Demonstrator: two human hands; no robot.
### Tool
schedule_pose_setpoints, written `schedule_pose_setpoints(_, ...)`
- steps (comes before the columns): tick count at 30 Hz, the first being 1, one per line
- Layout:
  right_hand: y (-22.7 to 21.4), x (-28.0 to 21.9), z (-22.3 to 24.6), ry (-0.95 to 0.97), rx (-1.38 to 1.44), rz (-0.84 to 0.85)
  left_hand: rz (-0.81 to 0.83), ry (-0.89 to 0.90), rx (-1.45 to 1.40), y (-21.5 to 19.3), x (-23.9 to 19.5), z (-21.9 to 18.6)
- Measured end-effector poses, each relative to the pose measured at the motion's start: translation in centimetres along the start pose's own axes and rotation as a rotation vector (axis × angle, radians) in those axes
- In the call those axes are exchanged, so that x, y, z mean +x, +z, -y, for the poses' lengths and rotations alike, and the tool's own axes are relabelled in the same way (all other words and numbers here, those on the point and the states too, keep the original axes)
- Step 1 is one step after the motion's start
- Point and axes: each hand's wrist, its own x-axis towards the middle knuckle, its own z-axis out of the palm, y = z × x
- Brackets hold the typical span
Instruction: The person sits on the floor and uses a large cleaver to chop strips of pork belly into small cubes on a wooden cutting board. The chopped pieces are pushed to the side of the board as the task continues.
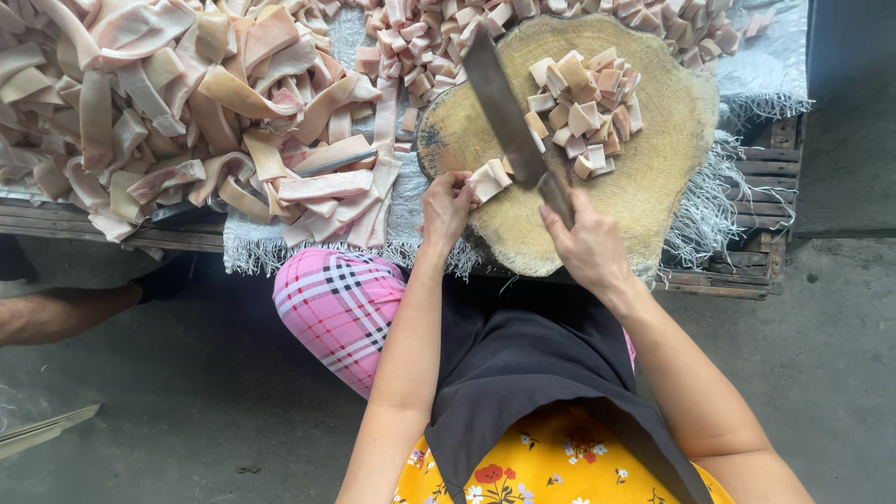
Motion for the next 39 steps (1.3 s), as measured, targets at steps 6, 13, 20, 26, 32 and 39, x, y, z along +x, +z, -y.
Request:
schedule_pose_setpoints(6, -1.3, -0.7, 2.4, -0.195, 0.137, -0.193, -0.035, -0.056, -0.121, -0.9, 0.8, 0.2)
schedule_pose_setpoints(13, 5.0, 0.5, -0.8, 0.022, -0.244, 0.143, -0.123, 0.082, 0.128, -0.9, 0.8, 0.8)
schedule_pose_setpoints(20, 6.6, 2.9, -1.3, 0.034, -0.187, 0.145, -0.03, 0.24, 0.301, 0.5, -1.5, -0.9)
schedule_pose_setpoints(26, 4.0, 3.7, -1.2, 0.172, 0.122, 0.198, 0.105, 0.143, 0.244, 0.3, -3.0, -1.9)
schedule_pose_setpoints(32, -0.4, -0.8, -2.5, 0.345, 0.23, 0.089, -0.007, 0.402, 0.4, 2.8, -0.1, 0.7)
schedule_pose_setpoints(39, -5.4, -3.3, -1.8, 0.295, 0.274, -0.264, 0.404, -0.071, -0.078, 9.5, 5.9, -6.9)
